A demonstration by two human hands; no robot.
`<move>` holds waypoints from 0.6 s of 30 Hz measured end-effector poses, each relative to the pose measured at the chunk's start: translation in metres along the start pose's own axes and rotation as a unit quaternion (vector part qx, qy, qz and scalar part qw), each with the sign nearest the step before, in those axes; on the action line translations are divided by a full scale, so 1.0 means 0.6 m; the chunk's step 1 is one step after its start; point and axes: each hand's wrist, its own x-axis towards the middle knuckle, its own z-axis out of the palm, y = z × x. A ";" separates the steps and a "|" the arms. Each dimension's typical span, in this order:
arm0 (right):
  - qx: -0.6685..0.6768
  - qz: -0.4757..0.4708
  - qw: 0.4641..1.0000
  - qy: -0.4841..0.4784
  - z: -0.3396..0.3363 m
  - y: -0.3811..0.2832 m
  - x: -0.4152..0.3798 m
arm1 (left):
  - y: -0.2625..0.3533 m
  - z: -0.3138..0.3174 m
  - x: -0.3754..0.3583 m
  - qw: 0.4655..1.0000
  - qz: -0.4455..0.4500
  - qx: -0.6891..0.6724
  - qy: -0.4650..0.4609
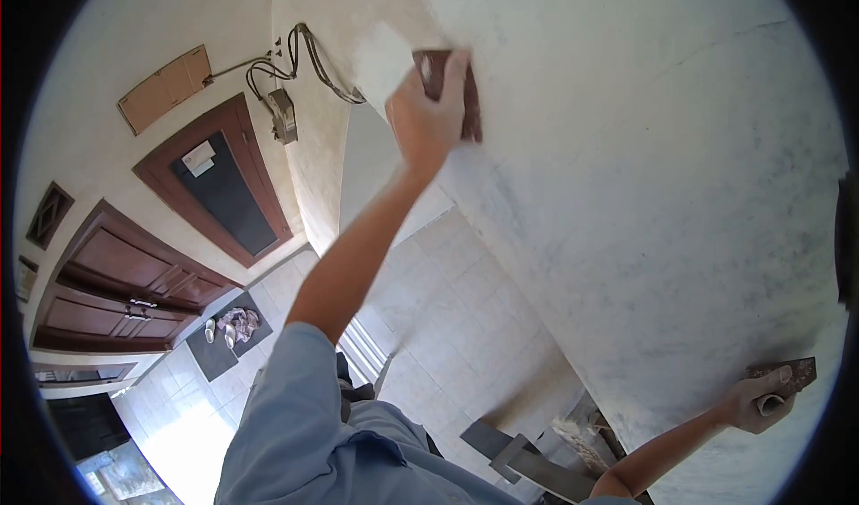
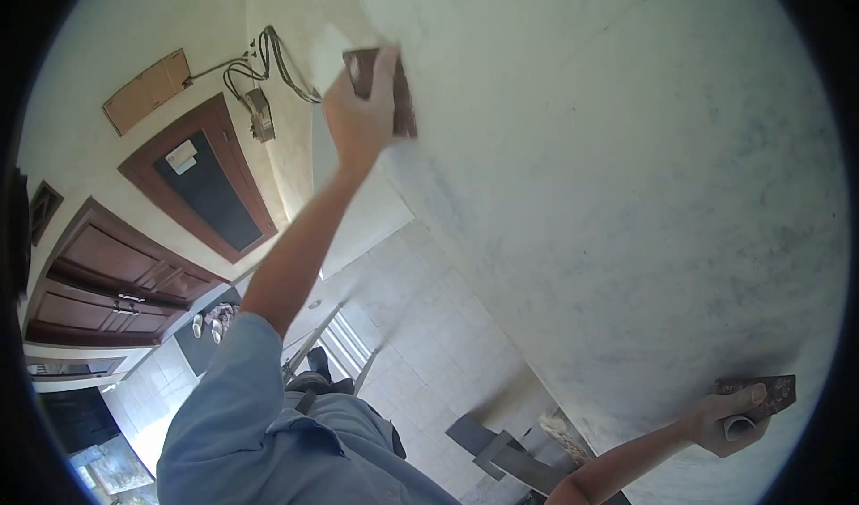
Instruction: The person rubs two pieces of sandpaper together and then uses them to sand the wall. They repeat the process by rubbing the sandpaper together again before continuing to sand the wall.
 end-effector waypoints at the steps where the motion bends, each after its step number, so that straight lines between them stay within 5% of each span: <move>1: -0.002 0.000 1.000 0.001 0.000 0.003 0.001 | -0.011 0.007 0.026 1.000 0.010 0.024 0.015; 3: -0.011 0.002 1.000 -0.001 -0.003 0.011 0.000 | -0.019 0.015 0.085 0.992 -0.031 0.118 0.016; 12: -0.009 -0.011 1.000 -0.003 0.004 0.004 -0.005 | -0.031 0.013 0.096 0.996 0.050 0.061 0.031; 15: 0.005 0.008 1.000 -0.002 0.000 0.000 0.000 | -0.016 0.010 0.165 0.994 -0.065 0.090 0.019; 18: -0.027 0.010 1.000 0.001 0.001 -0.007 0.000 | -0.031 0.006 0.114 0.997 -0.008 0.067 0.030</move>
